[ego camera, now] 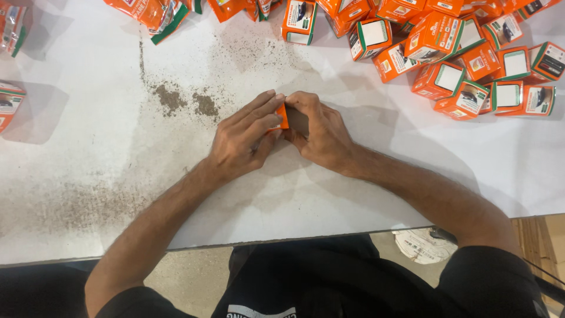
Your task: The person sits at a table with a large pile of small orange cartons and sealed packets. They pick up a carton, open its flap, place a packet inside, close the carton, and set it aside, repeating this packing cycle one box at a time.
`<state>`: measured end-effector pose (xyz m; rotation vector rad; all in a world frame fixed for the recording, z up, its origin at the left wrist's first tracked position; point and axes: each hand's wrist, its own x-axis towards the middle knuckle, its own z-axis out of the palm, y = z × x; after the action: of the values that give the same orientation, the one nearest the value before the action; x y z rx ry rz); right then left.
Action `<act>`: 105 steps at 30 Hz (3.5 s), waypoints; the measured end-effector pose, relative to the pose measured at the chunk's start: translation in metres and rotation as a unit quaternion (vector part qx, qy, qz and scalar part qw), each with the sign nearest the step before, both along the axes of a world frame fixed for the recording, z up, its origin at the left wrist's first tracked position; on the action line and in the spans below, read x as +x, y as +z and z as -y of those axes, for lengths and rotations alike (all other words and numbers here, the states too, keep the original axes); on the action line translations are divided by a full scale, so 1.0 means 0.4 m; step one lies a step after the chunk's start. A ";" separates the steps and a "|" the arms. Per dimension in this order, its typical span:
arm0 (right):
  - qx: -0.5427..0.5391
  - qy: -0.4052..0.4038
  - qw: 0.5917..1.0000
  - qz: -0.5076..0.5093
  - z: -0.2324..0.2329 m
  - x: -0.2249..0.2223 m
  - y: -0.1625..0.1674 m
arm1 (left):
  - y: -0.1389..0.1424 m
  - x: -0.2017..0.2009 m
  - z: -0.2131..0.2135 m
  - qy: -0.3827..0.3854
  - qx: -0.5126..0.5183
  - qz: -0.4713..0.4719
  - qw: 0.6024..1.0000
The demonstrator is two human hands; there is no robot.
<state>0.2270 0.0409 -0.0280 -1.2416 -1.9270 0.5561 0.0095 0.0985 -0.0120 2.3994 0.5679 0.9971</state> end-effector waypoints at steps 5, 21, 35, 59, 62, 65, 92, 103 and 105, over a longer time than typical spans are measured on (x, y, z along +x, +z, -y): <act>0.002 -0.004 1.000 0.003 0.000 -0.002 0.011 | 0.000 -0.003 -0.003 -0.022 -0.018 0.002 1.000; 0.017 0.027 0.999 0.026 -0.014 -0.004 0.028 | -0.021 -0.015 0.006 0.031 -0.058 0.042 0.997; 0.021 0.065 0.997 0.033 -0.018 -0.014 0.055 | -0.003 -0.021 0.013 0.018 -0.031 0.051 0.998; 0.199 0.095 0.959 0.177 -0.002 -0.011 0.036 | -0.046 -0.043 0.019 0.148 -0.273 0.055 0.949; 0.190 0.084 0.954 0.215 0.005 -0.017 0.055 | -0.045 -0.043 0.035 0.079 -0.212 0.124 0.966; 0.198 0.101 0.958 0.184 0.007 -0.030 0.062 | -0.042 -0.038 0.050 0.119 -0.207 0.130 0.963; 0.136 0.079 0.982 0.103 0.037 -0.057 0.000 | -0.015 -0.032 0.096 0.097 -0.024 0.077 0.992; 0.035 0.086 0.995 0.021 0.022 -0.052 -0.026 | -0.023 -0.039 0.090 0.030 0.118 -0.036 0.992; 0.007 0.096 0.995 0.012 0.014 -0.054 -0.008 | -0.019 -0.034 0.094 0.027 0.135 -0.056 0.989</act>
<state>0.2056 0.0351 -0.0310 -1.0641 -2.0810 0.6270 -0.0041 0.0609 -0.0197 2.7056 0.5703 1.0227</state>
